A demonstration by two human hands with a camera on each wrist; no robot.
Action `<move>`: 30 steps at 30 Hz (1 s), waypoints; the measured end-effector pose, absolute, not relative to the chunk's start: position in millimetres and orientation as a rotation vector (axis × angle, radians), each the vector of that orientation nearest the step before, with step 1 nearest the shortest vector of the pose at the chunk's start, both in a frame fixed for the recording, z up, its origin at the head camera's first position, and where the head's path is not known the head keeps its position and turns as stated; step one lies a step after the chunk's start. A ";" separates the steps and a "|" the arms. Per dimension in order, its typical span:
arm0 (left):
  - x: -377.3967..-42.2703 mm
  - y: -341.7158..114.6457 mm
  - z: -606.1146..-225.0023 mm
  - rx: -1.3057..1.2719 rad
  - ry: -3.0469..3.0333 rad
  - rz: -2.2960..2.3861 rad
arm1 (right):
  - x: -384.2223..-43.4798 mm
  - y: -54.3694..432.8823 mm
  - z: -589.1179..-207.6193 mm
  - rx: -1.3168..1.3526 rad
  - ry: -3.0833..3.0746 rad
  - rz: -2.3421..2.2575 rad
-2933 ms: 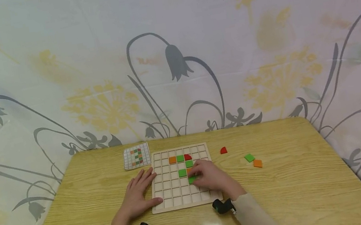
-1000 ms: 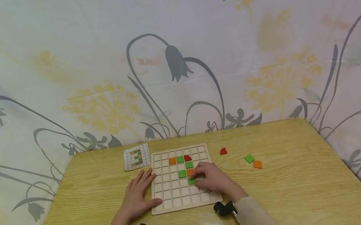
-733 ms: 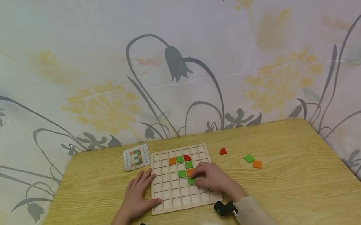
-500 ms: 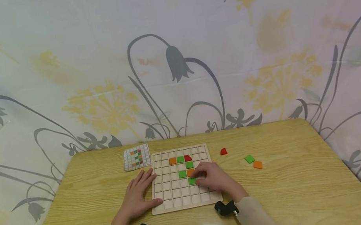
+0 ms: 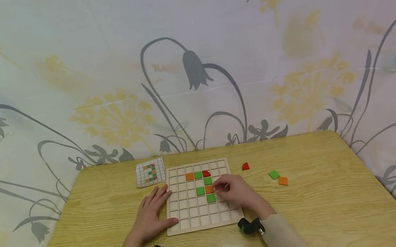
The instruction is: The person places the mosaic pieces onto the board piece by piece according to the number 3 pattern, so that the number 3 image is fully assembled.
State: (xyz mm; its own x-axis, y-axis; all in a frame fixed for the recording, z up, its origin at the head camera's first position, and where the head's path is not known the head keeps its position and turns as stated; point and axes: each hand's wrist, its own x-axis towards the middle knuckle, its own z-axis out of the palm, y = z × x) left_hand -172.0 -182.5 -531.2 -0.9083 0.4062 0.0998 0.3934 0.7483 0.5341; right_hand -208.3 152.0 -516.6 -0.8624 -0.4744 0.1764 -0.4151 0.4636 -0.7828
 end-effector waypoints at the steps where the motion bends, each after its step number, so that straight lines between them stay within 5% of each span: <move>1: -172.1 -182.5 -531.4 0.667 2.916 0.882 | -208.9 153.4 -516.3 -0.804 2.642 -1.382; 30: -172.7 -182.6 -532.7 0.657 2.916 0.864 | -236.9 205.4 -529.8 -0.210 2.863 -1.552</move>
State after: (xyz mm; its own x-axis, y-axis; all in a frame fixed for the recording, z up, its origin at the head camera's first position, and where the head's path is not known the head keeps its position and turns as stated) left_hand -172.7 -182.6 -532.7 -0.9104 0.4040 0.0893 0.3874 0.7567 0.5265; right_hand -236.9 205.4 -529.8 -0.9844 -0.0547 0.1674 -0.1702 0.5412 -0.8235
